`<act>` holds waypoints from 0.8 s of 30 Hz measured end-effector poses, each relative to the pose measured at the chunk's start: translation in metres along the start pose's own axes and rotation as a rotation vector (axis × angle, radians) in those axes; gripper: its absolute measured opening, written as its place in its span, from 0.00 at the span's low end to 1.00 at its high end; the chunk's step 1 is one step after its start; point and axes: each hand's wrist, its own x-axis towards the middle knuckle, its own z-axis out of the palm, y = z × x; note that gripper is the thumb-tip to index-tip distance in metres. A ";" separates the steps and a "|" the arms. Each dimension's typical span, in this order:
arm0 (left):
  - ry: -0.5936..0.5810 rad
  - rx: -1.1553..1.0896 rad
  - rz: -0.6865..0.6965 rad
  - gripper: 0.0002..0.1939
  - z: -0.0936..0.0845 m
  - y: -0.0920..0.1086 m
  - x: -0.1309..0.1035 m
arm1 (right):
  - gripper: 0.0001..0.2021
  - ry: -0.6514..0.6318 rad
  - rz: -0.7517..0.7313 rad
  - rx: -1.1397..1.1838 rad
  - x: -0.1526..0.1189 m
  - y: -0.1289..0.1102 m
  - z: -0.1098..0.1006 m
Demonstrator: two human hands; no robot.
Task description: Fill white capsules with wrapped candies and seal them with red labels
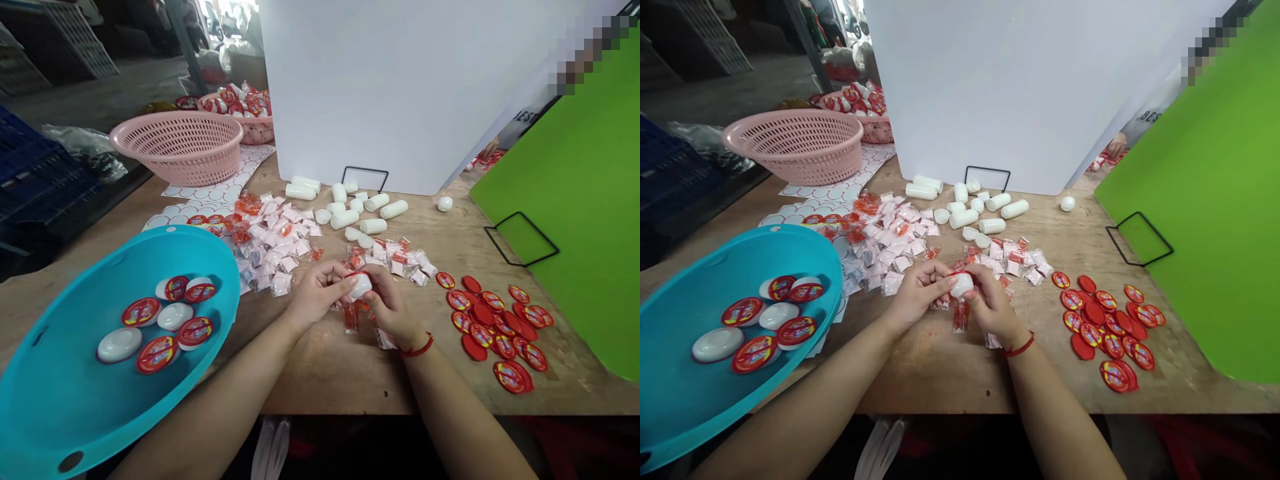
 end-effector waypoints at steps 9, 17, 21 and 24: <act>0.050 0.029 0.023 0.24 0.005 -0.004 -0.003 | 0.21 0.024 0.004 -0.054 -0.004 -0.002 0.003; 0.218 0.251 0.318 0.17 0.011 -0.009 -0.006 | 0.25 0.122 0.085 0.040 0.003 -0.006 0.005; 0.200 0.211 0.248 0.13 0.015 -0.012 -0.010 | 0.26 0.135 0.077 0.022 0.005 -0.007 0.004; 0.251 0.290 0.279 0.13 0.017 -0.014 -0.014 | 0.29 0.140 0.065 -0.020 0.005 -0.006 0.004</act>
